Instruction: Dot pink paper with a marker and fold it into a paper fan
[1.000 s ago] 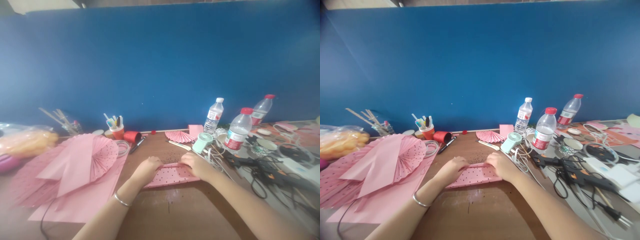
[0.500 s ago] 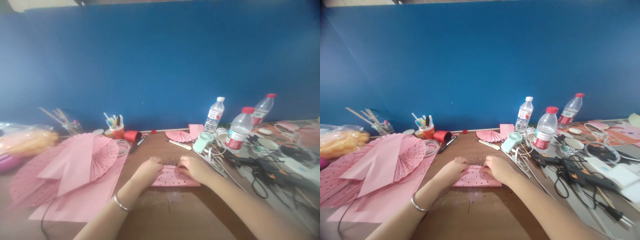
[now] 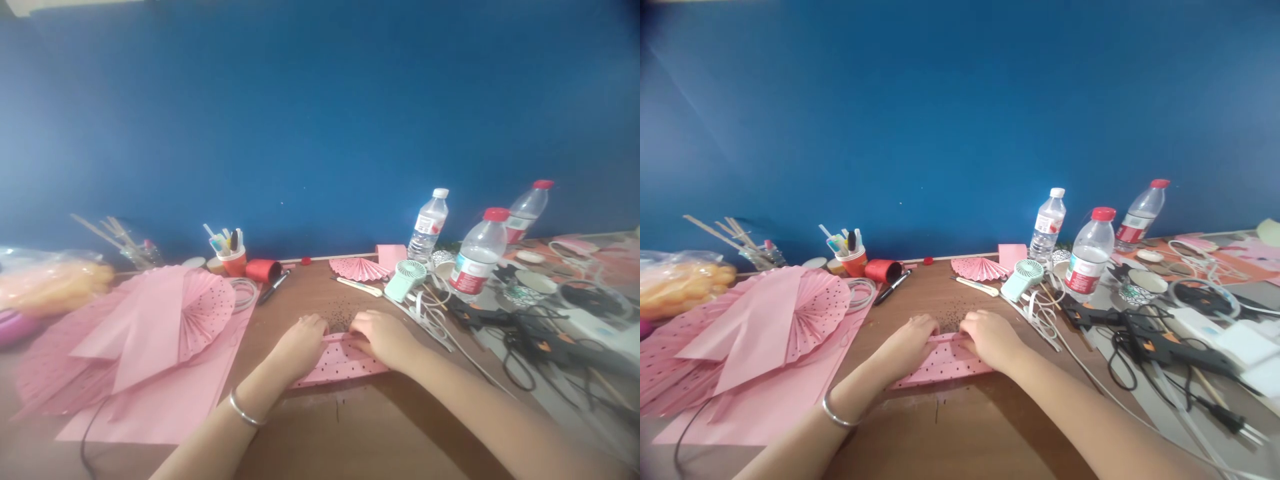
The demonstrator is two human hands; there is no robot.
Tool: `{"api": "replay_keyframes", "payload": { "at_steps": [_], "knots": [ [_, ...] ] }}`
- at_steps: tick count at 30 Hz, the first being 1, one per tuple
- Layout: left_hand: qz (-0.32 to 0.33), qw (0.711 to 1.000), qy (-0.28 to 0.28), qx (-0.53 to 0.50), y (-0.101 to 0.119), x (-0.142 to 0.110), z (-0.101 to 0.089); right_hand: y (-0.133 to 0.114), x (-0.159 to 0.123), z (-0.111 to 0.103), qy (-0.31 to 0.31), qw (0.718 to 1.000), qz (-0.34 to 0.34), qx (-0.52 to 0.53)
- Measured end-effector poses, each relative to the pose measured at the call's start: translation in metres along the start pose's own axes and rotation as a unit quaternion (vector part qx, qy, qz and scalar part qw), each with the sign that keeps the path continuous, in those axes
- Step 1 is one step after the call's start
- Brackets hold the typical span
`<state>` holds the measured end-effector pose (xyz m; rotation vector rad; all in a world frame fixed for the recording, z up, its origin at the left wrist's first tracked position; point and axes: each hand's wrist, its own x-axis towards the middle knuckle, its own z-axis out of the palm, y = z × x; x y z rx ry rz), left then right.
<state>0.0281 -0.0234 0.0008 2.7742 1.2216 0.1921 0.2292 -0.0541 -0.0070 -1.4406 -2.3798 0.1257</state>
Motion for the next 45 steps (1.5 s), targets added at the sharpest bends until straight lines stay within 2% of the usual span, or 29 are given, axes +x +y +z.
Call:
{"api": "replay_keyframes", "payload": {
  "at_steps": [5, 10, 16, 21, 26, 36, 41, 45],
  "knots": [
    [-0.008, 0.998, -0.007, 0.066, 0.005, -0.002, 0.0, -0.005, 0.001, 0.007, 0.028, 1.0, -0.001, -0.005],
    [-0.045, 0.997, -0.059, 0.037, 0.004, -0.001, -0.005, -0.004, 0.002, 0.012, 0.031, 1.0, -0.003, -0.003],
    [0.014, 1.0, -0.022, 0.001, 0.005, 0.001, -0.012, -0.001, 0.0, 0.011, 0.04, 0.999, -0.035, 0.002],
    [0.055, 0.997, 0.005, 0.059, 0.003, 0.0, -0.006, -0.003, 0.002, 0.011, 0.02, 0.997, -0.044, -0.064],
    [0.053, 0.991, 0.002, 0.121, 0.005, 0.001, -0.003, -0.005, 0.003, 0.011, 0.009, 0.996, -0.032, -0.078],
    [0.052, 0.989, -0.014, 0.135, 0.009, 0.004, -0.002, -0.008, 0.004, 0.007, -0.029, 0.992, -0.031, -0.12],
    [0.071, 0.989, -0.021, 0.127, 0.013, 0.004, -0.004, -0.011, 0.004, 0.003, -0.011, 0.988, -0.073, -0.136],
    [0.037, 0.99, -0.045, 0.131, 0.01, 0.002, -0.008, 0.001, 0.004, 0.0, 0.007, 0.984, -0.082, -0.158]
  ]
}}
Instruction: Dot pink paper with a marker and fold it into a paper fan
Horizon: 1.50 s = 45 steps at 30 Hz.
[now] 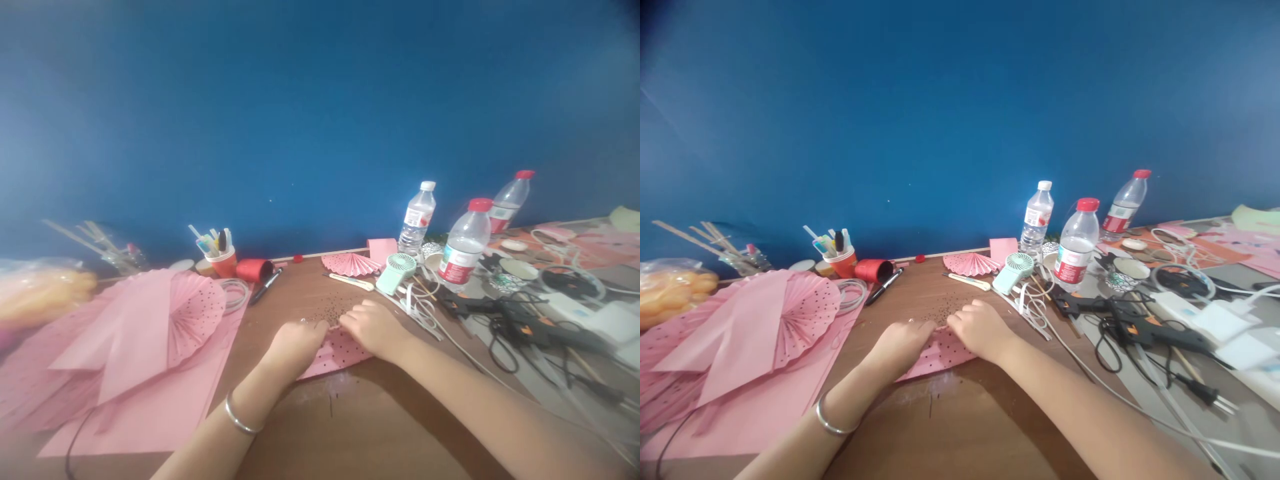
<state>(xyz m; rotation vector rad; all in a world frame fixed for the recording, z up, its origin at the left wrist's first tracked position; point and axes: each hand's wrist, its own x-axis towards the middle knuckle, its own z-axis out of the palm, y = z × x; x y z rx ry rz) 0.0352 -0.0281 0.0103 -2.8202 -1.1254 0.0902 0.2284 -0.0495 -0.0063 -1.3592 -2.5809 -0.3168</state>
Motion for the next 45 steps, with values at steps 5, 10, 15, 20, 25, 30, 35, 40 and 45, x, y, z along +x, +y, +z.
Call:
{"api": "replay_keyframes", "payload": {
  "at_steps": [5, 10, 15, 20, 25, 30, 35, 40, 45],
  "knots": [
    [-0.039, 0.997, -0.056, -0.019, -0.015, -0.003, -0.005, 0.027, -0.007, 0.004, -0.006, 1.0, 0.002, 0.023],
    [-0.065, 0.996, -0.055, -0.012, -0.032, -0.006, -0.006, 0.045, -0.013, 0.005, -0.037, 0.998, 0.037, 0.038],
    [-0.07, 0.997, -0.026, -0.023, -0.049, -0.01, -0.005, 0.051, -0.016, 0.002, -0.058, 0.996, 0.059, 0.032],
    [-0.068, 0.996, 0.057, 0.008, -0.039, -0.007, -0.01, 0.045, -0.012, 0.002, -0.071, 0.996, 0.049, 0.02],
    [-0.034, 0.997, 0.056, -0.041, -0.012, -0.001, -0.006, 0.026, -0.004, 0.003, -0.054, 0.999, 0.006, 0.003],
    [-0.056, 0.993, 0.022, -0.1, -0.008, 0.001, 0.003, 0.019, -0.002, 0.002, -0.014, 0.996, 0.002, 0.084],
    [-0.076, 0.988, 0.03, -0.128, -0.025, 0.001, 0.006, 0.043, -0.011, 0.005, -0.016, 0.982, 0.032, 0.188],
    [-0.089, 0.985, 0.025, -0.149, -0.032, 0.0, 0.009, 0.053, -0.017, -0.001, 0.053, 0.967, 0.145, 0.203],
    [-0.04, 0.993, 0.038, -0.108, -0.016, 0.001, 0.011, 0.021, -0.007, -0.007, 0.07, 0.974, 0.078, 0.203]
  ]
}}
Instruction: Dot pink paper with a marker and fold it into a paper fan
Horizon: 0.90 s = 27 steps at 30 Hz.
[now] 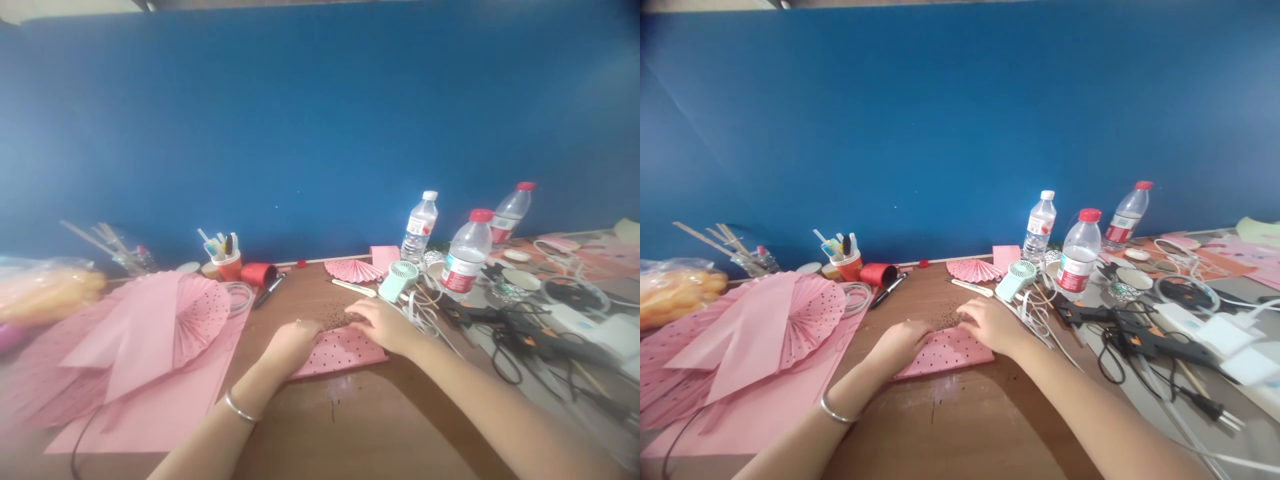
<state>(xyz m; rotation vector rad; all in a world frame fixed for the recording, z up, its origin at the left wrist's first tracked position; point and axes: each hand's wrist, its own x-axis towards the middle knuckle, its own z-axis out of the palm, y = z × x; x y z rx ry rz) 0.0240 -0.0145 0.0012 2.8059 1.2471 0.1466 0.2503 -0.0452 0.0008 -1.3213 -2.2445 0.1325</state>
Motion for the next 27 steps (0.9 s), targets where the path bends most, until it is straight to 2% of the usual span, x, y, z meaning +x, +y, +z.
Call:
{"api": "replay_keyframes", "payload": {
  "at_steps": [3, 8, 11, 16, 22, 27],
  "knots": [
    [0.021, 0.999, 0.0, 0.033, 0.007, 0.0, 0.002, -0.009, 0.002, 0.012, -0.054, 0.998, -0.04, -0.013],
    [0.058, 0.998, 0.003, 0.028, -0.001, 0.001, -0.003, -0.001, 0.001, 0.021, -0.05, 0.998, -0.033, -0.002],
    [0.067, 0.997, -0.015, 0.032, -0.008, 0.001, -0.008, 0.004, -0.001, 0.017, -0.063, 0.997, -0.045, 0.015],
    [0.033, 0.994, -0.034, 0.096, -0.011, -0.004, -0.017, 0.008, -0.004, 0.003, -0.107, 0.992, -0.07, 0.009],
    [0.02, 0.985, -0.059, 0.16, 0.004, -0.011, -0.026, 0.007, -0.007, -0.008, -0.159, 0.979, -0.104, -0.069],
    [0.068, 0.983, -0.043, 0.164, 0.017, -0.014, -0.028, -0.001, -0.008, -0.006, -0.168, 0.974, -0.093, -0.123]
  ]
}}
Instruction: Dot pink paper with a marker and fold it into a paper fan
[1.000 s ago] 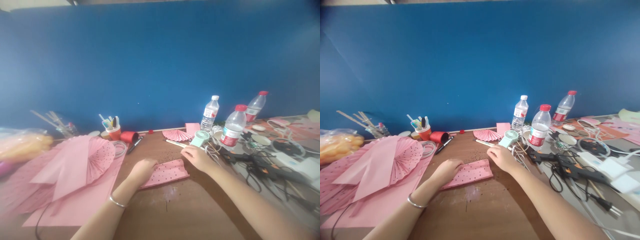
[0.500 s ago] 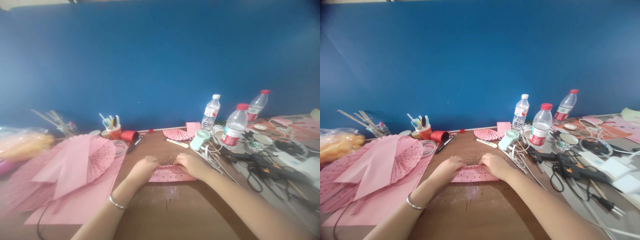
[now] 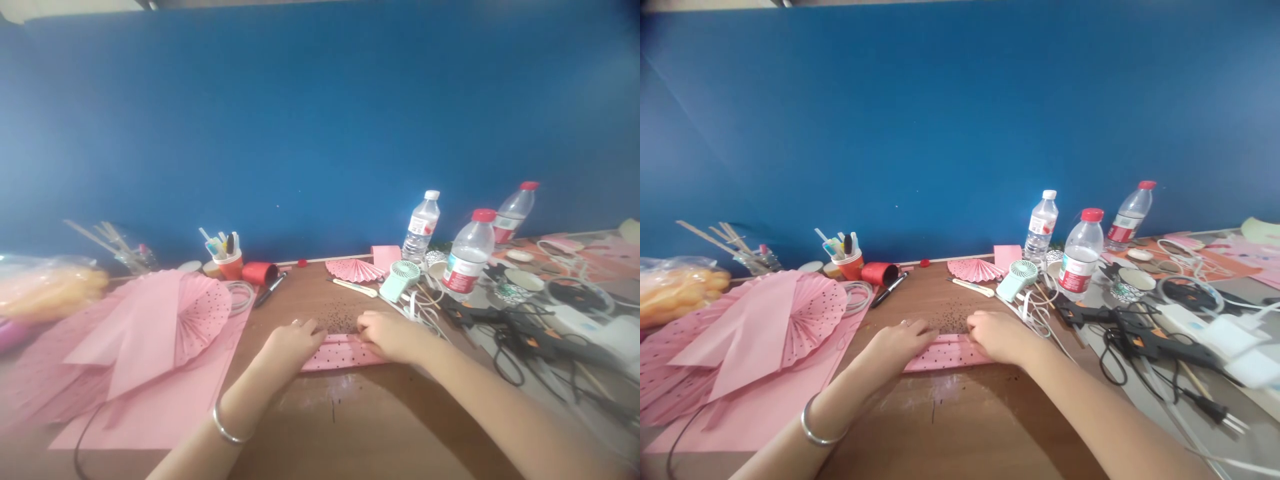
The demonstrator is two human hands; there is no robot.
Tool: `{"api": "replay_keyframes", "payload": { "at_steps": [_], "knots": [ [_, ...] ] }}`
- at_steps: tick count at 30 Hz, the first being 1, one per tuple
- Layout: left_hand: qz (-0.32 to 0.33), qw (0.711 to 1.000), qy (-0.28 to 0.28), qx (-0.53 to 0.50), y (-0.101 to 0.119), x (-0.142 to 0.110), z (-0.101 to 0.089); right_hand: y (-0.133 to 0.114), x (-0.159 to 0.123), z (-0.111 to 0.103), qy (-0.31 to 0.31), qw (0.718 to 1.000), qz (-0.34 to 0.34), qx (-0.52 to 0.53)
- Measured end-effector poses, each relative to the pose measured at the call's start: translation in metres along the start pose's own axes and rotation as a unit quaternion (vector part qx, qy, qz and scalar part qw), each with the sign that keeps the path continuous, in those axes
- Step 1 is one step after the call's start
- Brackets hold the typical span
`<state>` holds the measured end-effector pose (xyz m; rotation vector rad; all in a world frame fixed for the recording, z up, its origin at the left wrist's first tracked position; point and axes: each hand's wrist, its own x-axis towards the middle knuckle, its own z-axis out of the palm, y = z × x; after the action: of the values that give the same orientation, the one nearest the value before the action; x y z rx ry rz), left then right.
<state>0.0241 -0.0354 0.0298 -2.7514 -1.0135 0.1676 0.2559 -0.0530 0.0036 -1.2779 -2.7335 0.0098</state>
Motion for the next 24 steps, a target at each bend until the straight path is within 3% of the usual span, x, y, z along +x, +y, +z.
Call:
{"api": "replay_keyframes", "payload": {
  "at_steps": [5, 10, 19, 22, 24],
  "knots": [
    [0.031, 0.999, 0.018, 0.004, 0.009, 0.005, 0.005, -0.012, 0.009, 0.01, 0.038, 0.999, 0.025, 0.009],
    [-0.006, 0.999, -0.047, -0.026, 0.016, 0.009, 0.003, -0.024, 0.02, 0.023, 0.077, 0.996, 0.036, 0.021],
    [-0.187, 0.976, -0.106, -0.026, 0.016, 0.006, 0.011, 0.009, 0.001, 0.007, 0.012, 0.997, 0.052, 0.061],
    [-0.205, 0.972, -0.11, -0.019, 0.019, 0.004, 0.011, 0.016, -0.008, 0.003, -0.012, 0.996, 0.063, 0.057],
    [-0.179, 0.978, -0.101, -0.024, 0.019, 0.003, 0.009, 0.014, -0.008, 0.001, -0.014, 0.996, 0.078, 0.041]
  ]
}}
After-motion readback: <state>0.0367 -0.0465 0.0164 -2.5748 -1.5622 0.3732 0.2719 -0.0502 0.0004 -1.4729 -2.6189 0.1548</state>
